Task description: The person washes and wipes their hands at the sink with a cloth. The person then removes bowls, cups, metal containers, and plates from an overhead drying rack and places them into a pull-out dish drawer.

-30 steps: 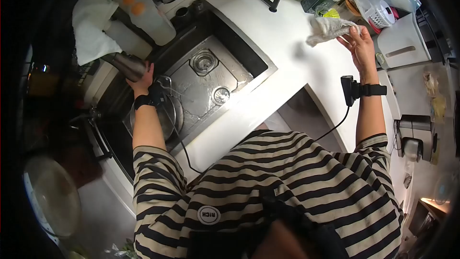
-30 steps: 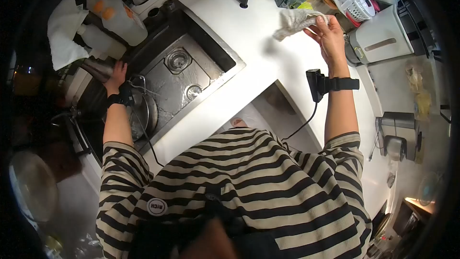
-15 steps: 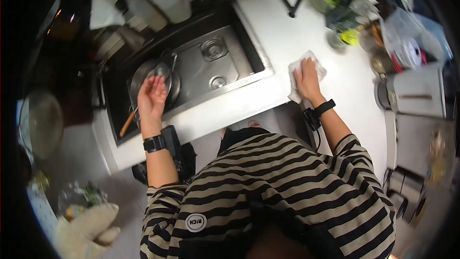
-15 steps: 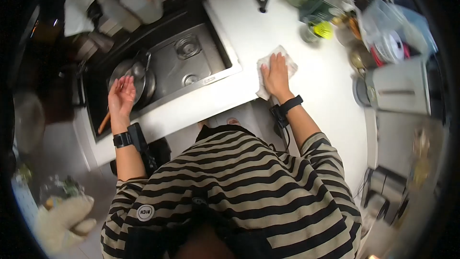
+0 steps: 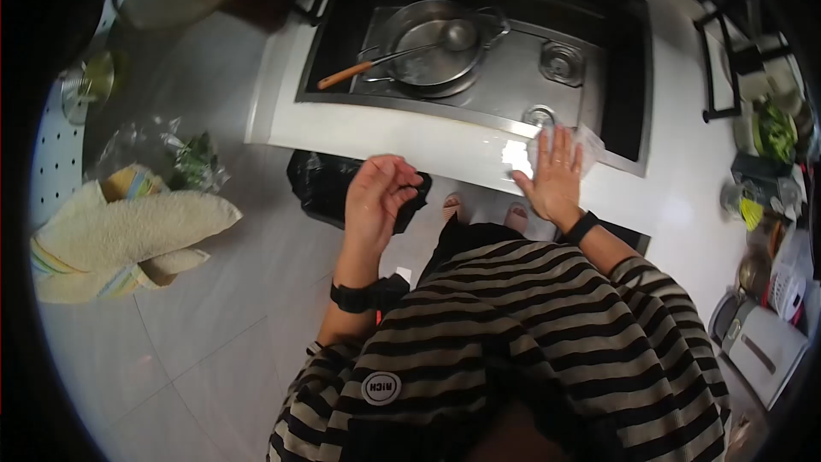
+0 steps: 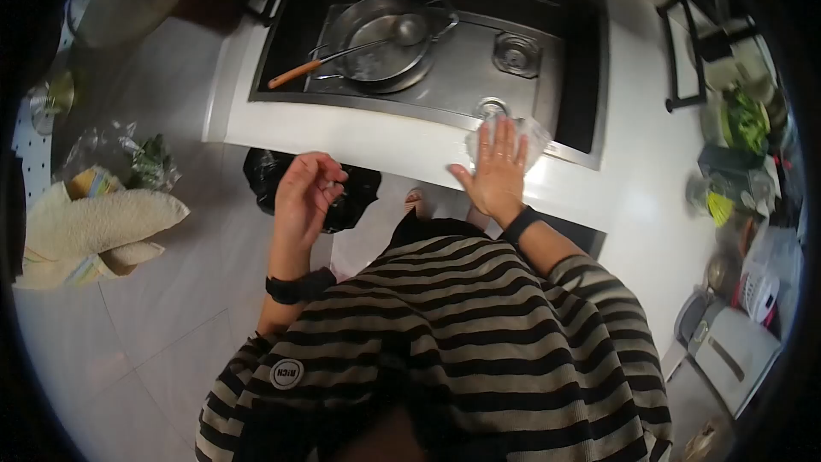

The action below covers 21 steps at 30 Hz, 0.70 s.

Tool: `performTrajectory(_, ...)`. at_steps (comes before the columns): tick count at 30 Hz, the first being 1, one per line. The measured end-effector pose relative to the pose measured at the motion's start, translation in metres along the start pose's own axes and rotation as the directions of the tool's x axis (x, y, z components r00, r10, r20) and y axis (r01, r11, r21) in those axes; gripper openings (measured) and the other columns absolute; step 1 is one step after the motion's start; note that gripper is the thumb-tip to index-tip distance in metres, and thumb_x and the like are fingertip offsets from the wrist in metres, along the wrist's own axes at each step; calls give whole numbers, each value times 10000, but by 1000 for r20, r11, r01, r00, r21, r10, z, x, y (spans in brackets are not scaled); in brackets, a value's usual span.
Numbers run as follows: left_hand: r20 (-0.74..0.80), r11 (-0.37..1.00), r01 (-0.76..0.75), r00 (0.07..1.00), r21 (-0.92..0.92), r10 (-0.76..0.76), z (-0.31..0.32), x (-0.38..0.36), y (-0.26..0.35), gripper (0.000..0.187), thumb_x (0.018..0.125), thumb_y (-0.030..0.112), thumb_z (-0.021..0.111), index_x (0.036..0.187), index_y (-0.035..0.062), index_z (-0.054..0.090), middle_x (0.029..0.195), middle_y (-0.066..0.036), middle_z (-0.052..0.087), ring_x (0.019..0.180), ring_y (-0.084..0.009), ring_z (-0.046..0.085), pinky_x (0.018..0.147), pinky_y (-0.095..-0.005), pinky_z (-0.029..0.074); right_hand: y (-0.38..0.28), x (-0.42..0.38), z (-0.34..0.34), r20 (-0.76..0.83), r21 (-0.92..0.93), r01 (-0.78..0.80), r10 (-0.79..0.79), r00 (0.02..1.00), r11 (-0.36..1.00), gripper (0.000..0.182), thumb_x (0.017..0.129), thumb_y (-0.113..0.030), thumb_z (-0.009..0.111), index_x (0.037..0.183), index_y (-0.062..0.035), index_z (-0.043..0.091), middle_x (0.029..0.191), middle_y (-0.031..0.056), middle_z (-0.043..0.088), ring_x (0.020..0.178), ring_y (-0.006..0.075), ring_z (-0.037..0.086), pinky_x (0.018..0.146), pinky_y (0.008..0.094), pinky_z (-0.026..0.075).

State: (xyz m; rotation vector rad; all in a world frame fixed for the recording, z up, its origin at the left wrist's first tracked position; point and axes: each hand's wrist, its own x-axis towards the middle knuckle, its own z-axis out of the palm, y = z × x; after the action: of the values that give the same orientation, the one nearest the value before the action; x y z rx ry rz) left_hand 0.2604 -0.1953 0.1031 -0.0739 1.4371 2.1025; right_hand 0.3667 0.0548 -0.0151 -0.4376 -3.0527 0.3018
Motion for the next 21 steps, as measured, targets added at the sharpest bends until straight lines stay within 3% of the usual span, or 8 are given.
performTrajectory(2, -34, 1000, 0, 999, 30, 1, -24, -15, 4, 187, 917, 223, 475, 963, 44, 507, 889, -74, 572, 815, -173, 584, 689, -264, 487, -48, 27, 7, 53, 43, 108, -110, 992, 993, 850, 819, -601, 394, 1368, 24, 222, 1438, 240, 129, 1353, 346, 64, 1071, 499, 7)
performTrajectory(11, -311, 999, 23, 950, 35, -11, -130, -61, 32, 198, 900, 219, 509, 991, 43, 519, 897, -72, 585, 833, -161, 578, 730, -272, 446, -276, 146, 69, -9, 163, 458, -463, 886, 874, 872, 816, -634, 351, 1367, 29, 219, 1444, 208, 146, 1362, 302, 62, 1081, 470, -7)
performTrajectory(14, -354, 998, 36, 935, 51, -16, -153, -65, 40, 184, 898, 202, 507, 988, 42, 515, 895, -73, 581, 843, -157, 573, 739, -279, 445, -342, 182, 90, -122, 272, 509, -495, 860, 817, 928, 793, -651, 379, 1346, 77, 218, 1433, 218, 170, 1355, 313, 87, 1085, 462, 16)
performTrajectory(21, -403, 996, 43, 915, 80, -7, -191, -80, 47, 181, 897, 194, 503, 976, 33, 528, 911, -70, 572, 857, -159, 568, 733, -291, 447, -443, 227, 104, -92, 257, 457, -450, 889, 851, 1015, 756, -705, 363, 1347, 99, 178, 1440, 227, 130, 1360, 318, 37, 1084, 453, -24)
